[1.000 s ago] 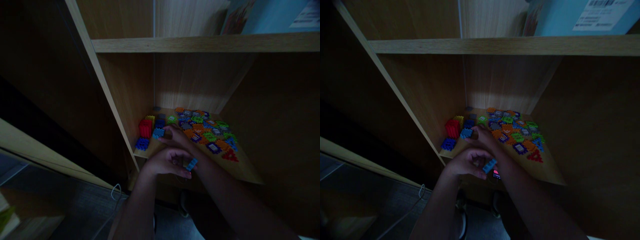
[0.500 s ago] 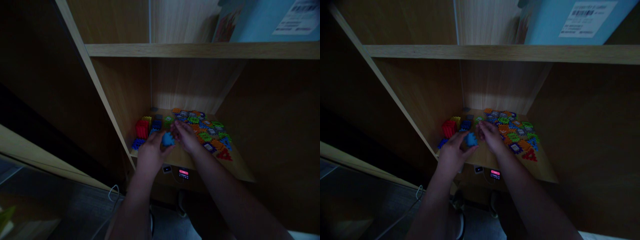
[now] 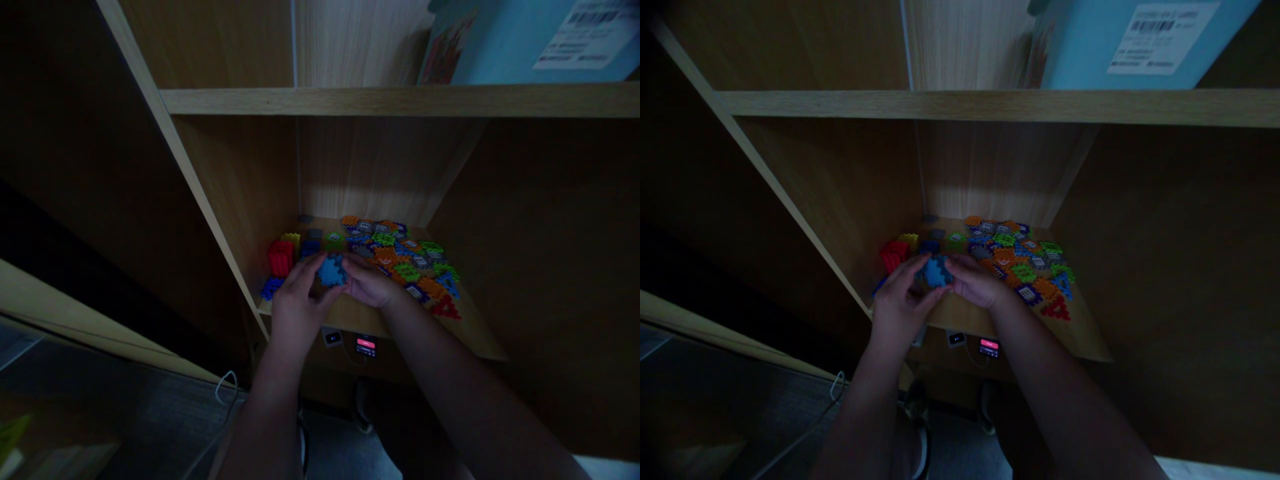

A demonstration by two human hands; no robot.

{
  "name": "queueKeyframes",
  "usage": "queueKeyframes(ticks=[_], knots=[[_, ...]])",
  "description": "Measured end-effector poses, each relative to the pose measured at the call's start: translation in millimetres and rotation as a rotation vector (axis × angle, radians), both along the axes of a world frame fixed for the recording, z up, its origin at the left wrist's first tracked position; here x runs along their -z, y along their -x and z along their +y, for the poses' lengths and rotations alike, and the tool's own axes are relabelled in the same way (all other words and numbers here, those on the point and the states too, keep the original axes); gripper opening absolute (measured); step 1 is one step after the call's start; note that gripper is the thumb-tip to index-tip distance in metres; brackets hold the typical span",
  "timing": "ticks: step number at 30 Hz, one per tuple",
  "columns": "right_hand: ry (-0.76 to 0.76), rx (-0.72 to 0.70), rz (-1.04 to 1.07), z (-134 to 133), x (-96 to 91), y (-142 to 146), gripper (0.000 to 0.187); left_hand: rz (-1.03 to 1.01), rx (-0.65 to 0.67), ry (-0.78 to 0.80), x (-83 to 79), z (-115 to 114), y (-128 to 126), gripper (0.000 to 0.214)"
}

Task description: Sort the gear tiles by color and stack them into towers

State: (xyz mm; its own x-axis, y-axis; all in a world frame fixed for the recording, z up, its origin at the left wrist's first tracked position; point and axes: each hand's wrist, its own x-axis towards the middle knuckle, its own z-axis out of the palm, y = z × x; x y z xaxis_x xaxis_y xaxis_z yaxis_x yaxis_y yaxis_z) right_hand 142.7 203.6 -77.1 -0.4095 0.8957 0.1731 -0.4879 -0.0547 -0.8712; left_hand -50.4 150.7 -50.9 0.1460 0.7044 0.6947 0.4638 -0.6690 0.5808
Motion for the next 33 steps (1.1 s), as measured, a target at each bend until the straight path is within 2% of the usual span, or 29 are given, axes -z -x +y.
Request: queueKeyframes(ticks=[2,4,8,10,12,15,17,20,23,25,29,33], knots=[[-0.033,0.046,0.01,0,-2.8,-2,0.047,-0.103,-0.049,0.076,-1.8,-2,0,0.053],[-0.069,0.07,0.014,-1,-5.7,-4,0.053,-0.237,-0.05,0.256,-2.5,-5,-2,0.049],[-0.127,0.11,0.016,-2,-9.3,-5,0.065,-0.58,0.152,0.692,1.7,-5,-13,0.033],[-0.148,0.106,-0.004,-3,-9.5,-4,0.069,-0.736,0.271,0.825,5.5,-4,-21,0.033],[-0.163,0.077,-0.035,-4,-9.0,-3,0.07,-0.845,0.367,0.892,9.1,-2,-27,0.037],[-0.172,-0.008,-0.088,-5,-7.8,-1,0.068,-0.939,0.433,0.916,12.6,0,-32,0.047],[-0.182,-0.041,-0.116,-6,-7.1,1,0.068,-0.965,0.414,0.908,14.0,1,-32,0.049],[-0.225,0.009,-0.193,-4,-5.9,3,0.064,-0.908,0.247,0.824,15.3,3,-28,0.045],[-0.261,0.058,-0.299,-2,-3.8,5,0.062,-0.677,-0.028,0.625,14.9,3,-22,0.038],[-0.28,0.097,-0.332,0,-2.1,6,0.066,-0.52,-0.161,0.522,14.0,2,-19,0.035],[-0.323,0.18,-0.357,2,0.7,6,0.067,-0.418,-0.238,0.481,13.4,1,-19,0.034],[-0.32,0.12,-0.363,3,2.7,6,0.066,-0.474,-0.244,0.52,16.4,4,-20,0.03]])
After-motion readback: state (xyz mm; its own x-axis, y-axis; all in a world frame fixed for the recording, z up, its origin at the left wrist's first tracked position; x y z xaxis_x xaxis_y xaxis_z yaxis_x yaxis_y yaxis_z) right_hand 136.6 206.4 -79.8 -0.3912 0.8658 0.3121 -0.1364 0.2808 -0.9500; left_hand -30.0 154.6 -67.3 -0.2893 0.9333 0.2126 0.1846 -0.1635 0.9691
